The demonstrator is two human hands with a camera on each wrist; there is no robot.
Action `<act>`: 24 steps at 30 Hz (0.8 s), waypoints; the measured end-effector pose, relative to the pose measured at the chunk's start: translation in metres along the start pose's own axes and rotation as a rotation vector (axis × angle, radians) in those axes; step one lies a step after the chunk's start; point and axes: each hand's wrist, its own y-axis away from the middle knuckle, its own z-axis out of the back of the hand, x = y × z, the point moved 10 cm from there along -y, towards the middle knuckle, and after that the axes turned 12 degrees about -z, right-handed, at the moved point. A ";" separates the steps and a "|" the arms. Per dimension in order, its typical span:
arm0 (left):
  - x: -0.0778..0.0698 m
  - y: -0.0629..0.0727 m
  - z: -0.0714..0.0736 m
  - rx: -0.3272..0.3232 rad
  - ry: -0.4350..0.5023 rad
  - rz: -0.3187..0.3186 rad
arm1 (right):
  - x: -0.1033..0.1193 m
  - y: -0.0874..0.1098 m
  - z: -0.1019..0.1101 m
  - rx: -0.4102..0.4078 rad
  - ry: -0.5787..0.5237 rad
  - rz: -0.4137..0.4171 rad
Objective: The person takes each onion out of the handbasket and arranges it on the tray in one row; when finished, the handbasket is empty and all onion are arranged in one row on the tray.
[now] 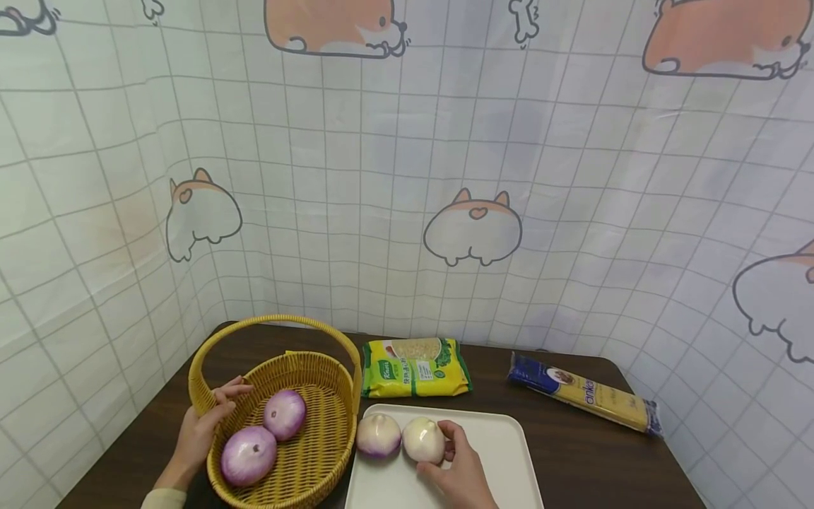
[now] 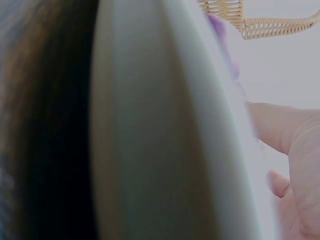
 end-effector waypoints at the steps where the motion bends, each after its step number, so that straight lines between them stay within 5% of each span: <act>1: 0.000 0.000 0.000 0.001 0.000 -0.001 | 0.000 0.000 0.000 -0.002 0.005 0.005; 24: 0.001 0.000 0.000 0.000 -0.002 -0.004 | 0.001 0.000 -0.004 0.028 0.076 0.001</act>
